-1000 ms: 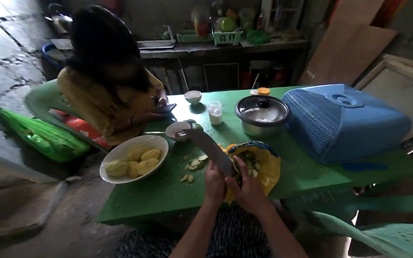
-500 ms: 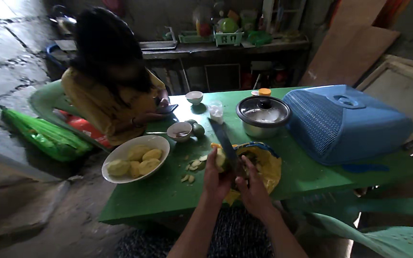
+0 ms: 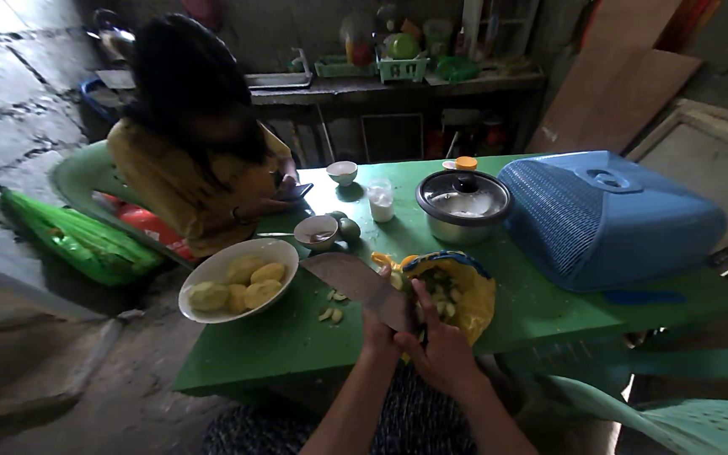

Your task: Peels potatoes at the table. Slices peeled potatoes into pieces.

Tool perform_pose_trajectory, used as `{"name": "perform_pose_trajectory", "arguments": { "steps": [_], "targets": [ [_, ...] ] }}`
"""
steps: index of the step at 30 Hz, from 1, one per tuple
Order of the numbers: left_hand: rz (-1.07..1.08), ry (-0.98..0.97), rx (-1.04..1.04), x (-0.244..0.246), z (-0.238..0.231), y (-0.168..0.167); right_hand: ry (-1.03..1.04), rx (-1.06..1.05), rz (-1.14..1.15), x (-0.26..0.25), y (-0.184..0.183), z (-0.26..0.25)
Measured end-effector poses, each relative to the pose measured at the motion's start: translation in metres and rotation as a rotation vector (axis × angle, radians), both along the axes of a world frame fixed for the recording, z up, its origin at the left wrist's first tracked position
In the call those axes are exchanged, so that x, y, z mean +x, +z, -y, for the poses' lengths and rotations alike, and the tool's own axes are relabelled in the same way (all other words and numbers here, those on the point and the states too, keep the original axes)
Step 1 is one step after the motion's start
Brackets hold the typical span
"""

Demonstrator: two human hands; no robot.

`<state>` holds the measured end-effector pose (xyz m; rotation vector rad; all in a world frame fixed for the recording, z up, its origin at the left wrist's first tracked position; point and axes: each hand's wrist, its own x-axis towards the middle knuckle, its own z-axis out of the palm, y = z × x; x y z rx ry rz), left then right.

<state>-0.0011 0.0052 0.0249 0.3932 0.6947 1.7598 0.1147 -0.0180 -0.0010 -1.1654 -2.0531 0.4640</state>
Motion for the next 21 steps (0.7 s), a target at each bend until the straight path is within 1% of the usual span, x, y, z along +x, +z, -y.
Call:
{"name": "perform_pose_trajectory", "arguments": {
  "steps": [5, 8, 10, 14, 16, 18, 21],
  "targets": [
    [-0.050, 0.045, 0.028, 0.005, 0.006, -0.002, -0.047, 0.100, -0.057, -0.005, -0.005, -0.002],
    [-0.148, 0.049, -0.028, 0.009, 0.008, -0.006, -0.039, -0.028, -0.107, -0.005, 0.003, -0.004],
    [-0.167, 0.039, -0.032, 0.009, 0.005, -0.009, -0.014, -0.109, -0.151, -0.004, 0.009, -0.007],
    [-0.274, -0.008, 0.015, 0.011, 0.004, -0.015, 0.061, -0.313, -0.366, 0.002, 0.016, -0.027],
    [-0.269, -0.033, 0.032, 0.011, 0.004, -0.015, 0.086, -0.325, -0.462, 0.005, 0.011, -0.037],
    [-0.232, -0.051, 0.016, 0.007, 0.000, -0.011, 0.096, -0.322, -0.452, 0.009, 0.009, -0.036],
    [-0.191, -0.040, -0.044, 0.000, -0.008, 0.000, 0.093, -0.317, -0.354, 0.011, 0.006, -0.024]
  ]
}}
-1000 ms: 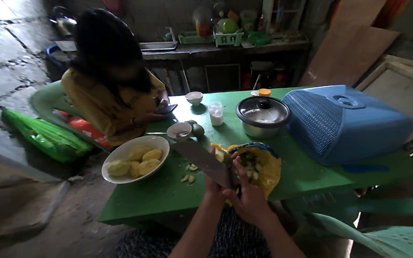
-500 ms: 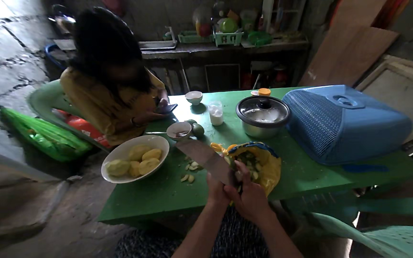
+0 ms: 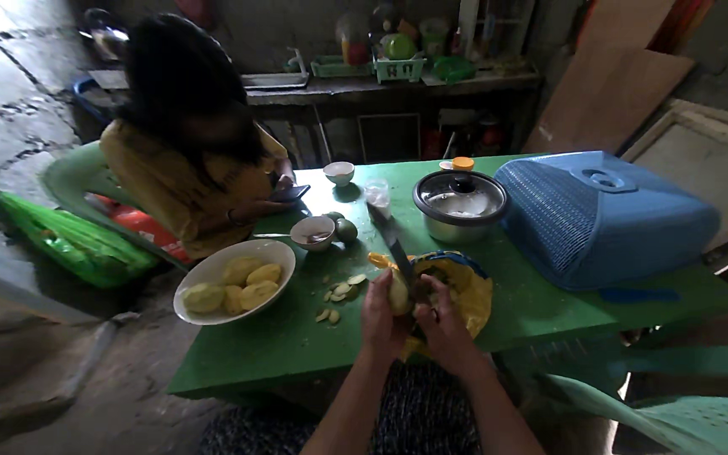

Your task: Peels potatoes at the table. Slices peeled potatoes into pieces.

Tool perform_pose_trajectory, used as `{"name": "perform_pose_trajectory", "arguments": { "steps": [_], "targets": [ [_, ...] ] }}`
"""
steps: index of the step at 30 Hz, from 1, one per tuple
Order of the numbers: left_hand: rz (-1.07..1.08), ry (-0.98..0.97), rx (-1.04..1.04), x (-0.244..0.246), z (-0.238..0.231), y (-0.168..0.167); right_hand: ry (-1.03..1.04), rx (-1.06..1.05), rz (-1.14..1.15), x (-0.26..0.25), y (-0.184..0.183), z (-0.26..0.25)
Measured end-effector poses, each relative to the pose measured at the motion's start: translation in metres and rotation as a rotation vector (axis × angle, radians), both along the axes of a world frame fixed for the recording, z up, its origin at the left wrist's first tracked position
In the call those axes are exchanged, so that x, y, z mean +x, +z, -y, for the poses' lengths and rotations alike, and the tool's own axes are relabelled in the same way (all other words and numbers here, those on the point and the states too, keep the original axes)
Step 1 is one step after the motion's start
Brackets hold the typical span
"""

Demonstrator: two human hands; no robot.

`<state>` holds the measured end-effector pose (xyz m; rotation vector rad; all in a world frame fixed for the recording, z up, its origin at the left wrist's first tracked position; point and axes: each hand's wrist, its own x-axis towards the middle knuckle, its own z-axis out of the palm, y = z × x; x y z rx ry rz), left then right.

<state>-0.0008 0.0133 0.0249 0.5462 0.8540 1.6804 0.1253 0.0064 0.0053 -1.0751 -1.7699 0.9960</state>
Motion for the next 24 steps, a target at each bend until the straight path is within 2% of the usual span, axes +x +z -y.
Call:
{"name": "perform_pose_trajectory", "arguments": {
  "steps": [2, 5, 10, 18, 24],
  "targets": [
    [0.026, 0.031, 0.002, -0.002, -0.003, -0.001, 0.033, 0.022, 0.072, 0.000, 0.000, 0.009],
    [0.027, 0.027, 0.136, -0.006, -0.003, -0.016, 0.007, 0.146, 0.176, -0.003, -0.005, 0.021],
    [0.041, 0.065, 0.140, -0.002, -0.004, -0.007, -0.016, 0.208, 0.268, -0.004, -0.002, 0.024],
    [0.020, 0.093, 0.131, 0.003, 0.003, -0.008, -0.063, 0.284, 0.273, -0.007, -0.004, 0.022],
    [0.022, 0.073, 0.150, 0.003, 0.003, -0.013, -0.069, 0.207, 0.239, -0.011, -0.001, 0.017]
  ]
}}
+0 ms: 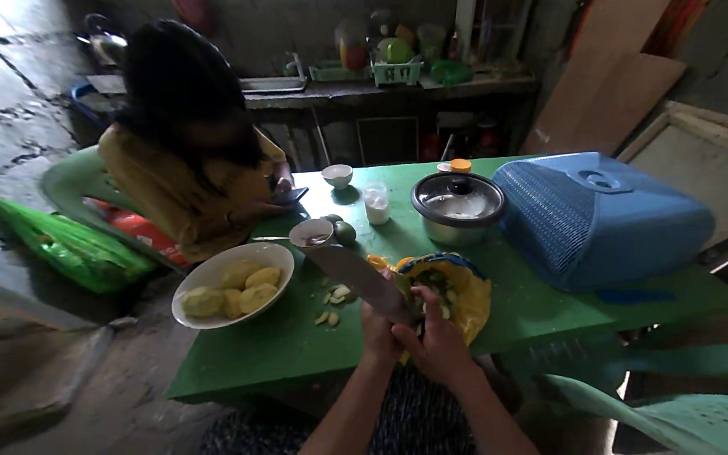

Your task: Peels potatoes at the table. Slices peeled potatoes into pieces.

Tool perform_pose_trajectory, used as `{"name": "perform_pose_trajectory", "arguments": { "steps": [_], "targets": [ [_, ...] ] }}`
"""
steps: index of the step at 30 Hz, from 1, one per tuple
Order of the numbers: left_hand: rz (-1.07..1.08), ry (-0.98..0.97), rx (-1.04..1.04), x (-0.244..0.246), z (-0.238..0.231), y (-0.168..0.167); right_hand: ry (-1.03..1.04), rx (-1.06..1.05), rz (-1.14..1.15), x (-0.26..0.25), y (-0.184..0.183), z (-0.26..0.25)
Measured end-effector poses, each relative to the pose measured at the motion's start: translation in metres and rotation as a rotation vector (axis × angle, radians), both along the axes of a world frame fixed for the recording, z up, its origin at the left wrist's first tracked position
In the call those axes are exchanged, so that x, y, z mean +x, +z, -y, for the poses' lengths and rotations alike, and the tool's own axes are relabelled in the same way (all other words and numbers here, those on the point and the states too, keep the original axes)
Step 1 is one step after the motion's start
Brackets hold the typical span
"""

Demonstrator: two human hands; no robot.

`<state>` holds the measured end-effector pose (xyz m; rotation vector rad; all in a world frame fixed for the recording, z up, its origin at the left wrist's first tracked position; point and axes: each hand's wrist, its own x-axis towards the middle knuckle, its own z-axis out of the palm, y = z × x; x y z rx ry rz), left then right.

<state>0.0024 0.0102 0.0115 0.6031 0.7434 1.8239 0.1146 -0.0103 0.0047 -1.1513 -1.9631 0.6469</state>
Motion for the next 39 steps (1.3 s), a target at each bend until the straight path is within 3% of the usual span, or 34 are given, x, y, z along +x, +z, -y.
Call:
{"name": "perform_pose_trajectory", "arguments": {
  "steps": [5, 10, 13, 18, 24, 30, 39],
  "targets": [
    [-0.141, -0.026, -0.055, 0.005, 0.004, 0.003, -0.006, -0.141, -0.101, 0.004, 0.004, -0.018],
    [-0.100, -0.097, -0.084, 0.002, 0.001, 0.011, 0.025, -0.177, -0.235, 0.015, 0.002, -0.029],
    [-0.039, -0.104, -0.118, -0.007, -0.008, 0.013, 0.087, -0.150, -0.180, 0.017, 0.002, -0.016],
    [-0.041, -0.121, 0.021, -0.014, -0.006, 0.000, 0.121, -0.121, -0.029, 0.012, 0.003, 0.001],
    [0.072, -0.093, 0.041, -0.013, -0.005, -0.005, 0.081, -0.011, 0.041, 0.008, -0.002, 0.005],
    [0.030, -0.014, 0.036, -0.010, -0.001, -0.005, 0.016, 0.070, 0.065, 0.002, -0.005, 0.003],
    [-0.032, 0.059, -0.072, 0.000, 0.008, 0.000, 0.023, -0.073, 0.026, -0.002, 0.003, -0.009]
  ]
}}
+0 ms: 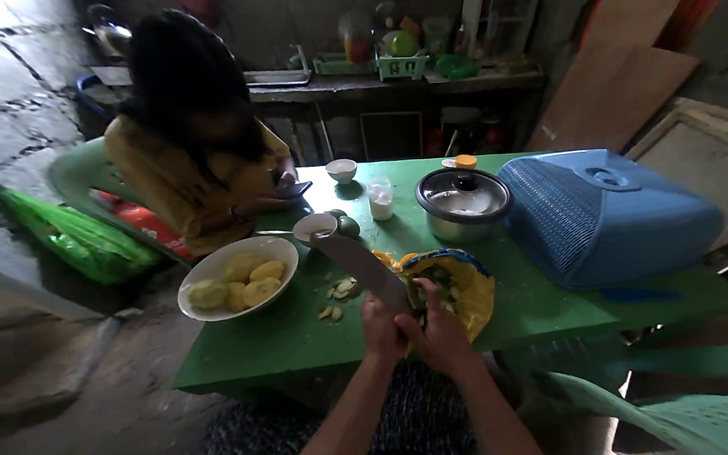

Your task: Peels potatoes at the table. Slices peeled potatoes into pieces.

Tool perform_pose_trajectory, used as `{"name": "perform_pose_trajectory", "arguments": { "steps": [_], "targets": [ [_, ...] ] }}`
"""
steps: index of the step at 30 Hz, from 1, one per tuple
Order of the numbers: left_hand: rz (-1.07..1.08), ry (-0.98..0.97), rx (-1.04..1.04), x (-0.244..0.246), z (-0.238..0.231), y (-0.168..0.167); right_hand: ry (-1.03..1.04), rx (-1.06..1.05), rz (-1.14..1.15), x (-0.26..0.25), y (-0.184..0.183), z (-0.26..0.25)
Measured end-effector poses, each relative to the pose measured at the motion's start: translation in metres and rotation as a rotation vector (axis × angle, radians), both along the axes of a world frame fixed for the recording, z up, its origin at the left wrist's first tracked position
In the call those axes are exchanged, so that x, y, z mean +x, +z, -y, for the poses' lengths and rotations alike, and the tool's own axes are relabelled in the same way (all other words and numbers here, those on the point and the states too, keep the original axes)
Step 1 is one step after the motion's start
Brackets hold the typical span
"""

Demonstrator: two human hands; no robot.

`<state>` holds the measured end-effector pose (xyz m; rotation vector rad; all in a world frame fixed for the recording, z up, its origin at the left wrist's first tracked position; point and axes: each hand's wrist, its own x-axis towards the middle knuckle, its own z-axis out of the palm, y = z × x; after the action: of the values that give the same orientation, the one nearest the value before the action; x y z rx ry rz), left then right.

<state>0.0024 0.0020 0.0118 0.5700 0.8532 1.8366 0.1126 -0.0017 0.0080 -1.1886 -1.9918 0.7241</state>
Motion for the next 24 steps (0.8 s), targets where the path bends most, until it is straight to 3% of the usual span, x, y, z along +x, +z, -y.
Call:
{"name": "perform_pose_trajectory", "arguments": {
  "steps": [4, 12, 17, 21, 24],
  "targets": [
    [0.001, 0.003, -0.004, -0.001, -0.004, -0.002, -0.011, 0.019, 0.010, 0.000, -0.001, -0.003],
    [-0.175, 0.116, 0.002, -0.008, -0.009, -0.011, 0.032, -0.208, -0.026, -0.009, 0.014, -0.005],
    [-0.080, -0.073, -0.028, -0.023, -0.004, 0.000, 0.026, -0.096, 0.037, -0.005, 0.012, -0.007],
    [-0.357, 0.166, 0.067, -0.013, -0.010, -0.009, 0.040, -0.242, -0.180, -0.013, 0.016, -0.008],
    [-0.561, 0.208, 0.189, -0.011, -0.006, -0.021, -0.028, -0.316, -0.255, -0.015, 0.020, -0.016]
  ]
}}
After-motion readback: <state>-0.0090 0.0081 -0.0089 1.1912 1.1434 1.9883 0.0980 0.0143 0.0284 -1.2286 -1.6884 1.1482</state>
